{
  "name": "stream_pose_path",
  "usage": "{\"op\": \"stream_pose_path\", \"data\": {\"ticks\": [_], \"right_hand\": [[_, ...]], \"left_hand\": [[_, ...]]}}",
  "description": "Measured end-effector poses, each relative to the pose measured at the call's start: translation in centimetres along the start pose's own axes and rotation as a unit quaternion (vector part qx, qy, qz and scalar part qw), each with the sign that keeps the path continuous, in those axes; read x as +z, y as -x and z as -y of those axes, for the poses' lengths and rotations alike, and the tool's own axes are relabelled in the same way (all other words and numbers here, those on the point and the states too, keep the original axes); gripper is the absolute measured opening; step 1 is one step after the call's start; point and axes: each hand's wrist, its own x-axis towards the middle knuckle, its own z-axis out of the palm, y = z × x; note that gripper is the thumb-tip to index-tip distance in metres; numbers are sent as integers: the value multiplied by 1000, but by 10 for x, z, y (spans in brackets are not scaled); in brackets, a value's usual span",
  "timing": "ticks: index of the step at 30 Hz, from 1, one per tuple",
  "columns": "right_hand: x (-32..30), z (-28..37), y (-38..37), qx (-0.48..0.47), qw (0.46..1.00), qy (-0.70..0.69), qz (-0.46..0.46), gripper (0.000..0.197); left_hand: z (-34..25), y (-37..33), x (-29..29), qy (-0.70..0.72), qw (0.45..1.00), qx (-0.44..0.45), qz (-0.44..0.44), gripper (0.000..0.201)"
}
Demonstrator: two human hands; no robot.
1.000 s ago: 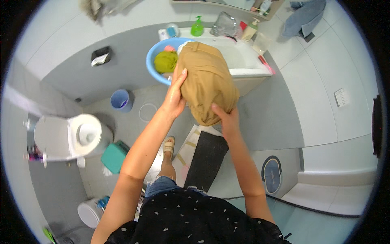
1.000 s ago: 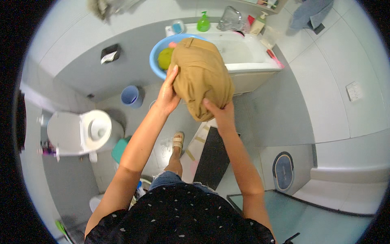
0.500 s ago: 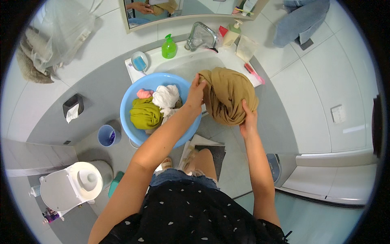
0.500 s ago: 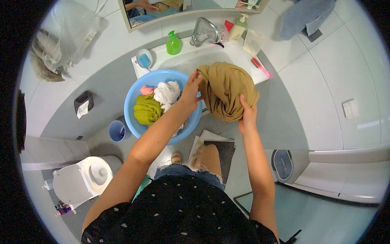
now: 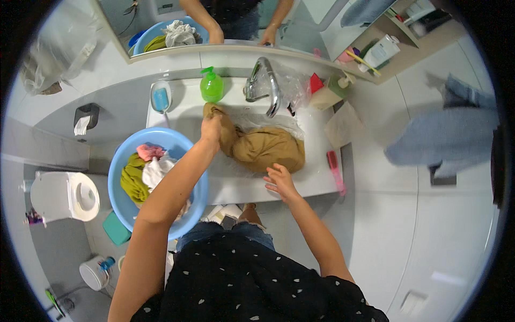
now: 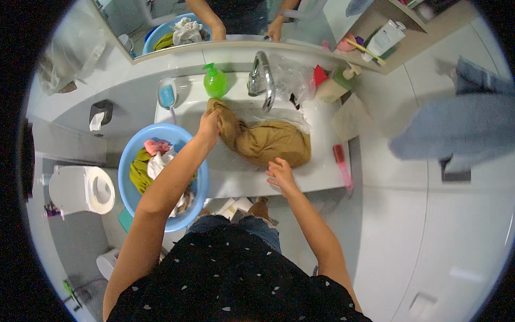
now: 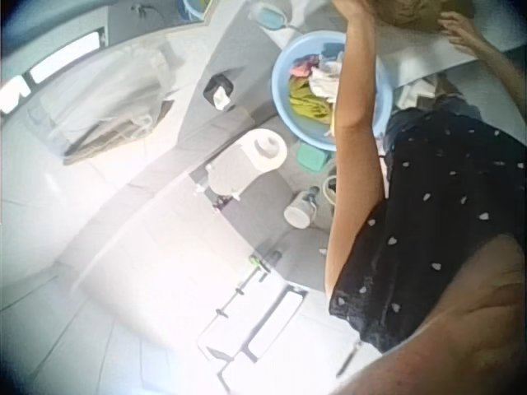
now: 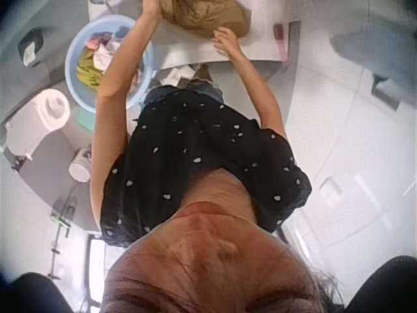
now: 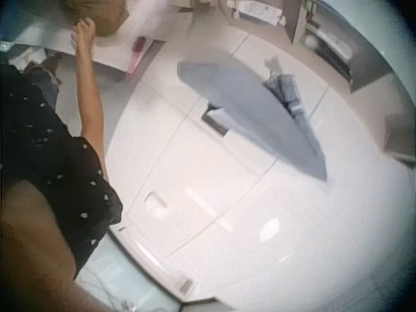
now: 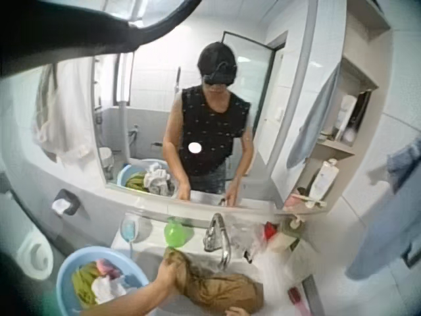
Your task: The person hand-washes various garments in a bathroom. They scrub and rinse a white cloth and a pink cloth at the sink, then squat to wash a beige garment in a basin on the floor before returning to the sink to rinse it.
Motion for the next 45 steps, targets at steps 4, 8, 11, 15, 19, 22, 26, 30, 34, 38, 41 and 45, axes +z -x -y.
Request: {"op": "stream_pose_path", "data": {"ticks": [4,8,11,15,19,22,26,30,34,38,41,45], "right_hand": [[-42,29,-33,-154,937,313,9,50],[-37,54,-58,-297,752,587,-25,69],[-26,55,-77,-258,686,680,15,88],[-29,29,-117,-232,667,705,68,100],[-19,22,-143,-189,635,745,73,95],[-22,8,-167,-174,574,796,84,88],[-37,-13,-189,-233,516,822,61,56],[-40,-26,-209,-306,558,764,110,27],[-40,35,-174,-230,788,561,110,27],[-57,61,-155,-201,885,399,134,30],[-49,65,-128,-291,878,333,183,45],[-18,85,-76,-257,914,232,210,58]], "left_hand": [[70,-29,10,-127,972,172,-102,56],[110,6,42,-514,835,121,-153,63],[112,10,57,-627,769,67,-100,80],[121,-25,50,-703,697,59,-129,93],[135,-51,52,-714,690,7,-121,101],[149,-62,52,-693,710,13,-125,98],[155,-76,55,-669,730,11,-138,85],[252,-135,25,-572,811,0,-120,60],[170,-76,48,-628,765,55,-130,34],[108,-11,65,-422,883,93,-183,31],[84,37,81,-346,904,154,-198,35],[54,89,106,-270,902,287,-178,29]]}}
